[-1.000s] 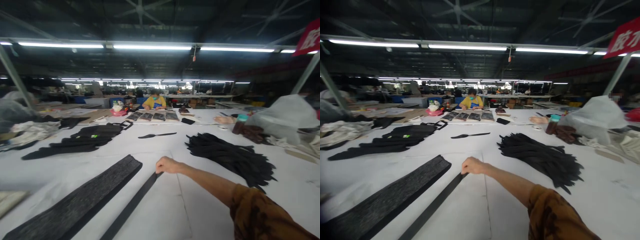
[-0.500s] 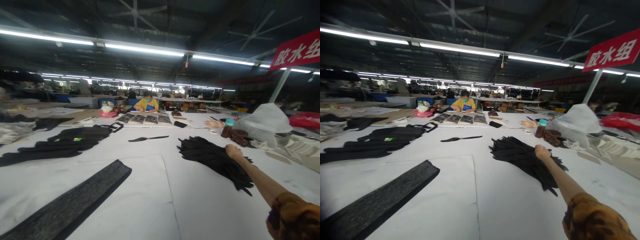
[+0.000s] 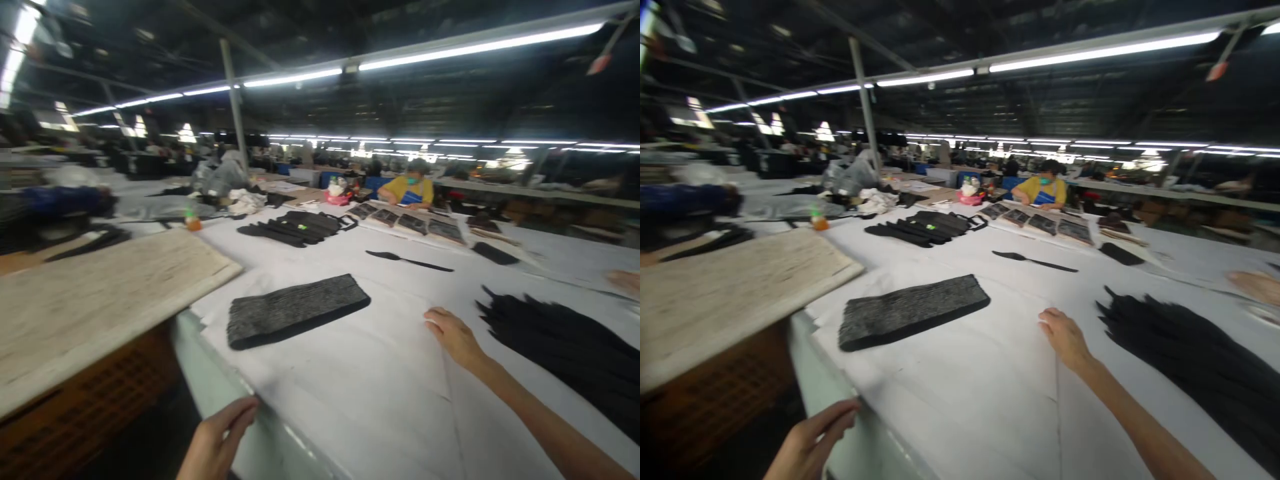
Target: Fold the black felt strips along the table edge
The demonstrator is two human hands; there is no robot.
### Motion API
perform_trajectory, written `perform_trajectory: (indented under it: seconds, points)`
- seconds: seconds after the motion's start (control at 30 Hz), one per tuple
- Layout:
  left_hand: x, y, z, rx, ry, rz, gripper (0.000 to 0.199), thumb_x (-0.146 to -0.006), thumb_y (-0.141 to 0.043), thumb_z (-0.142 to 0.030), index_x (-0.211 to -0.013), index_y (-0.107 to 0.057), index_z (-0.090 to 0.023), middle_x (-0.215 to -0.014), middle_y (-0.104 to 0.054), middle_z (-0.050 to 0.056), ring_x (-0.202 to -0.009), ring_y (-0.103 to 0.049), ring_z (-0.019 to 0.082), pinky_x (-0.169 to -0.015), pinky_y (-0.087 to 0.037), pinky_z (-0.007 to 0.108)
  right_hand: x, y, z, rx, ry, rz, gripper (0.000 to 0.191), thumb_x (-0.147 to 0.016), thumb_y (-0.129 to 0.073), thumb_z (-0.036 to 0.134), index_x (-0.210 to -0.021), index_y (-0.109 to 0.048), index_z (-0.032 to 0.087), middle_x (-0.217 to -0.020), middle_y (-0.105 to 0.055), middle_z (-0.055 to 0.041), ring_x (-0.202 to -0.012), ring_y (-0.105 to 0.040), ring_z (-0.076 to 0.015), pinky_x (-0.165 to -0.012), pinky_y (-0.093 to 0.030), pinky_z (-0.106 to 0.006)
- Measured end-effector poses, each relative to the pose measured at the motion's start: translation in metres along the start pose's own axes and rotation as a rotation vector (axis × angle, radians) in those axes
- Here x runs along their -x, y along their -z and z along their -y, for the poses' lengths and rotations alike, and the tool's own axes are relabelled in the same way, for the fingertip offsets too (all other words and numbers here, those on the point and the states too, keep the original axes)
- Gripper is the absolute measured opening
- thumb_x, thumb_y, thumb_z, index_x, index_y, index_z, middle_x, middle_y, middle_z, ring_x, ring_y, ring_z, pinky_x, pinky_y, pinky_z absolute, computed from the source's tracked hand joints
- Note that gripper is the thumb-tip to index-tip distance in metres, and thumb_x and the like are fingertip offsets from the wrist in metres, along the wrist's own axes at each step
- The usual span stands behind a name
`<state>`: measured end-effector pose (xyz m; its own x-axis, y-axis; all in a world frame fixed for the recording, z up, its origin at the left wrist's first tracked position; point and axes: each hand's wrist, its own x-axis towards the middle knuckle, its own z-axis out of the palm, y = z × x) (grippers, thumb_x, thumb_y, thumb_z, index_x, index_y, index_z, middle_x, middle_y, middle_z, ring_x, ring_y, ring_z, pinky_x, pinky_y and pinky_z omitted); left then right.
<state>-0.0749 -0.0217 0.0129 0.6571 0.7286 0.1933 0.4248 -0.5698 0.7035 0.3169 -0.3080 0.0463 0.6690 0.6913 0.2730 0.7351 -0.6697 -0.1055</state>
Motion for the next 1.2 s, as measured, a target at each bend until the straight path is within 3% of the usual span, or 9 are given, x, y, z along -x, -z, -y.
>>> perform_trajectory:
  seconds: [0.03, 0.2, 0.27, 0.37, 0.53, 0.77, 0.87, 1.0, 1.2]
  points:
    - [0.002, 0.001, -0.001, 0.027, -0.073, 0.055, 0.026, -0.084, -0.052, -0.046, -0.085, -0.07, -0.027, -0.082, -0.073, -0.002, -0.076, -0.068, 0.019, -0.069, -0.056, 0.025, -0.008, -0.011, 0.042, -0.071, 0.141, 0.022, 0.02, -0.091, -0.045, 0.02, -0.1, -0.064, 0.02, -0.109, -0.061, -0.0055, -0.096, -0.057, -0.0193, -0.085, -0.045, -0.031]
    - [-0.007, -0.003, -0.016, -0.153, -0.355, -0.093, 0.027, -0.091, -0.039, -0.022, -0.086, -0.066, -0.02, -0.082, -0.069, 0.004, -0.076, -0.064, 0.018, -0.07, -0.054, 0.028, -0.018, -0.034, 0.233, -0.159, 0.622, 0.089, 0.007, -0.085, -0.06, 0.02, -0.091, -0.063, 0.02, -0.103, -0.061, -0.0035, -0.093, -0.056, -0.0186, -0.085, -0.043, -0.031]
    - [-0.01, -0.003, -0.019, -0.269, -0.402, -0.124, 0.025, -0.09, -0.04, -0.015, -0.085, -0.065, -0.018, -0.087, -0.068, 0.006, -0.08, -0.062, 0.02, -0.072, -0.053, 0.033, -0.02, -0.039, 0.282, -0.12, 0.721, 0.077, 0.005, -0.084, -0.06, 0.018, -0.089, -0.062, 0.019, -0.099, -0.061, -0.0035, -0.093, -0.055, -0.0195, -0.083, -0.043, -0.032]
    - [-0.012, -0.003, -0.02, -0.353, -0.422, -0.127, 0.025, -0.086, -0.042, -0.007, -0.082, -0.064, -0.017, -0.091, -0.067, 0.007, -0.084, -0.06, 0.022, -0.074, -0.052, 0.036, -0.028, -0.049, 0.322, -0.011, 0.784, 0.015, 0.012, -0.083, -0.056, 0.01, -0.092, -0.06, 0.017, -0.094, -0.059, -0.0059, -0.09, -0.053, -0.0211, -0.08, -0.043, -0.034]
    - [-0.013, -0.006, -0.016, -0.314, -0.417, -0.111, 0.024, -0.086, -0.043, -0.006, -0.076, -0.062, -0.016, -0.086, -0.066, 0.006, -0.081, -0.06, 0.021, -0.073, -0.052, 0.035, -0.035, -0.061, 0.337, 0.161, 0.836, 0.014, 0.023, -0.083, -0.044, 0.001, -0.097, -0.059, 0.012, -0.091, -0.058, -0.0102, -0.088, -0.053, -0.0224, -0.077, -0.043, -0.034]
    - [-0.017, -0.016, -0.015, -0.333, -0.473, -0.105, 0.026, -0.085, -0.039, -0.004, -0.077, -0.061, -0.015, -0.086, -0.066, 0.007, -0.08, -0.061, 0.021, -0.073, -0.053, 0.036, -0.044, -0.047, 0.331, 0.036, 0.622, 0.266, 0.026, -0.086, -0.04, 0.0, -0.097, -0.057, 0.016, -0.098, -0.06, -0.0077, -0.093, -0.057, -0.0191, -0.075, -0.04, -0.028]
    - [-0.024, -0.022, -0.018, -0.357, -0.541, -0.105, 0.025, -0.082, -0.039, -0.002, -0.087, -0.062, -0.013, -0.097, -0.067, 0.01, -0.092, -0.061, 0.024, -0.082, -0.052, 0.038, -0.052, -0.039, 0.324, -0.003, 0.61, 0.348, 0.025, -0.09, -0.038, 0.004, -0.093, -0.058, 0.018, -0.09, -0.063, -0.0031, -0.084, -0.06, -0.0142, -0.068, -0.038, -0.024]
    - [-0.036, -0.03, -0.02, -0.438, -0.596, -0.066, 0.035, -0.078, -0.044, -0.004, -0.11, -0.057, -0.007, -0.116, -0.061, 0.016, -0.113, -0.053, 0.028, -0.1, -0.043, 0.042, -0.054, -0.034, 0.321, 0.006, 0.63, 0.376, 0.017, -0.089, -0.043, 0.009, -0.091, -0.058, 0.018, -0.089, -0.065, -0.0019, -0.083, -0.061, -0.0152, -0.065, -0.037, -0.024]
    - [-0.043, -0.03, -0.023, -0.569, -0.496, -0.016, 0.03, -0.079, -0.043, -0.003, -0.104, -0.058, -0.009, -0.107, -0.062, 0.015, -0.102, -0.055, 0.028, -0.095, -0.043, 0.045, -0.048, -0.033, 0.328, 0.031, 0.608, 0.369, 0.022, -0.089, -0.039, 0.007, -0.093, -0.057, 0.018, -0.095, -0.064, -0.0052, -0.088, -0.061, -0.0179, -0.068, -0.04, -0.025]
